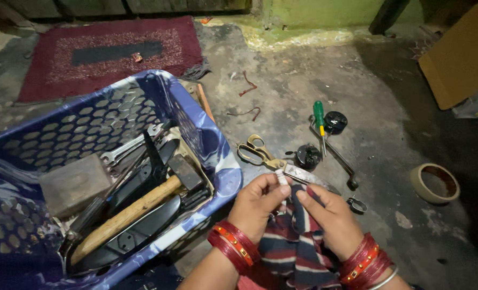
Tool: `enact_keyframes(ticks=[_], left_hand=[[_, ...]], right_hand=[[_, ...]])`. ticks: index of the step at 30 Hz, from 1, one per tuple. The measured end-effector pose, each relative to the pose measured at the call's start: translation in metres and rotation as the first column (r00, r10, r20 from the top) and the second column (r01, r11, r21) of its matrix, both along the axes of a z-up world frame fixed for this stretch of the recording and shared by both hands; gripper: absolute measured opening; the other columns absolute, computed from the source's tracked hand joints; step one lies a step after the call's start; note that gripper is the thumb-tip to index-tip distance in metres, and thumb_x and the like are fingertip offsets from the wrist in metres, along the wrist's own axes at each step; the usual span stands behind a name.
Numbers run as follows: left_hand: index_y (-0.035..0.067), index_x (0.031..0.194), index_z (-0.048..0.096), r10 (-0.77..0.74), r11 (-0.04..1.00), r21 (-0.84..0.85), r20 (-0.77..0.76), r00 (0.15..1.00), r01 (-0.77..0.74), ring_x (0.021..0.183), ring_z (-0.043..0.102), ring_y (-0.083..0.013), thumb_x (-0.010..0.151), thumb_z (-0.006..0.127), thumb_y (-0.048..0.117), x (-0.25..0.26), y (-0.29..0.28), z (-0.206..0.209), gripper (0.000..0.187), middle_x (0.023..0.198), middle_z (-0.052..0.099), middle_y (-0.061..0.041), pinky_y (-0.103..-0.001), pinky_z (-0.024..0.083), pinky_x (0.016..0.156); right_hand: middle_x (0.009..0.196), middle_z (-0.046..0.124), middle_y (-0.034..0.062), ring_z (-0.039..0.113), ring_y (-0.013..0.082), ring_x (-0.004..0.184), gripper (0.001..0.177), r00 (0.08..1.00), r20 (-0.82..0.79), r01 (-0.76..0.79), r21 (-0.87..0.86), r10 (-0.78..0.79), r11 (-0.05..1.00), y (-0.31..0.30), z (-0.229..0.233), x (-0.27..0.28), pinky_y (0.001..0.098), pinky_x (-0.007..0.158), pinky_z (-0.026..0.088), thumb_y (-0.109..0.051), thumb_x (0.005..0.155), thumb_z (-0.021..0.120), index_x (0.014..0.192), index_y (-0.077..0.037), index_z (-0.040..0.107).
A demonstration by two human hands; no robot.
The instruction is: The person manipulates a small black mechanical component with a cloth and a pair of shears, then removes a spark plug and reassembles internal parts of the component.
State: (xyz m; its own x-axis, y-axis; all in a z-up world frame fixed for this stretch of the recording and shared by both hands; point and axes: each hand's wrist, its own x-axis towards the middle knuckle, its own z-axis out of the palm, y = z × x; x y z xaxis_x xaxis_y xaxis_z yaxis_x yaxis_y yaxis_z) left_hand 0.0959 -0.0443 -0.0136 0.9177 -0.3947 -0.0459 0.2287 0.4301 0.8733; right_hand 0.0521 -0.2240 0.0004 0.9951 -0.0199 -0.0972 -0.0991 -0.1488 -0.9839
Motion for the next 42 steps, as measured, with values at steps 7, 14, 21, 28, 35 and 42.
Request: enact_keyframes(ticks=[7,14,21,28,35,42], left_hand=[[0.005,0.114,0.07,0.017,0.938,0.346,0.021,1.0,-0.024,0.065,0.065,-0.0103,0.089,0.068,0.007,0.004,0.012,0.028,0.026,0.082,0.068,-0.003,-0.026,0.055,0.058],[0.009,0.111,0.069,-0.017,0.77,0.584,0.423,0.906,-0.257,0.069,0.072,-0.0148,0.073,0.076,0.0,-0.013,0.007,0.045,0.039,0.08,0.073,-0.006,-0.03,0.058,0.065],[-0.003,0.097,0.066,-0.003,0.96,0.278,0.081,0.997,-0.019,0.064,0.071,-0.0157,0.083,0.077,0.003,-0.01,-0.001,0.03,0.019,0.078,0.074,-0.009,-0.028,0.057,0.057],[-0.003,0.094,0.067,-0.005,0.999,0.034,-0.194,0.981,0.012,0.06,0.07,-0.017,0.092,0.074,0.017,0.012,0.014,0.01,0.021,0.079,0.073,-0.012,-0.03,0.06,0.054],[-0.003,0.103,0.067,-0.091,0.981,-0.193,-0.335,0.938,0.026,0.07,0.072,-0.0181,0.099,0.068,0.023,0.016,0.021,0.009,0.026,0.087,0.074,-0.014,-0.032,0.063,0.066],[-0.004,0.121,0.066,-0.088,0.96,-0.281,-0.361,0.928,-0.019,0.098,0.076,-0.0238,0.095,0.062,0.011,0.012,0.025,0.027,0.03,0.107,0.076,-0.014,-0.034,0.064,0.084]], right_hand=[[0.102,0.073,0.003,0.067,0.0114,0.086,0.036,0.978,0.028,0.196,0.217,-0.207,0.956,-0.002,0.011,0.008,0.0271,0.073,0.054,-0.013,0.094,0.066,0.129,-0.003,0.065],[0.093,0.071,0.0001,0.064,0.0064,0.081,0.029,0.996,-0.002,0.094,0.044,-0.094,0.995,0.004,0.008,0.003,0.0241,0.072,0.054,-0.013,0.088,0.072,0.114,-0.001,0.068],[0.096,0.073,0.0038,0.067,0.012,0.082,0.025,0.981,-0.134,0.177,0.352,-0.137,0.919,-0.007,-0.009,0.006,0.0284,0.074,0.054,-0.011,0.094,0.068,0.115,0.003,0.069],[0.106,0.073,0.0031,0.068,0.0098,0.092,0.043,0.996,0.035,0.069,0.264,-0.082,0.962,0.003,0.001,0.001,0.0269,0.084,0.055,0.006,0.082,0.071,0.125,0.0,0.065],[0.107,0.074,0.0064,0.071,0.0155,0.092,0.039,0.988,-0.045,0.151,0.483,-0.147,0.862,-0.008,0.002,0.004,0.0322,0.085,0.058,0.002,0.085,0.07,0.124,-0.001,0.067],[0.108,0.073,0.0059,0.071,0.017,0.093,0.032,0.976,-0.087,0.215,0.553,-0.2,0.805,-0.002,0.01,0.002,0.0346,0.082,0.058,-0.009,0.092,0.069,0.123,-0.003,0.065]])
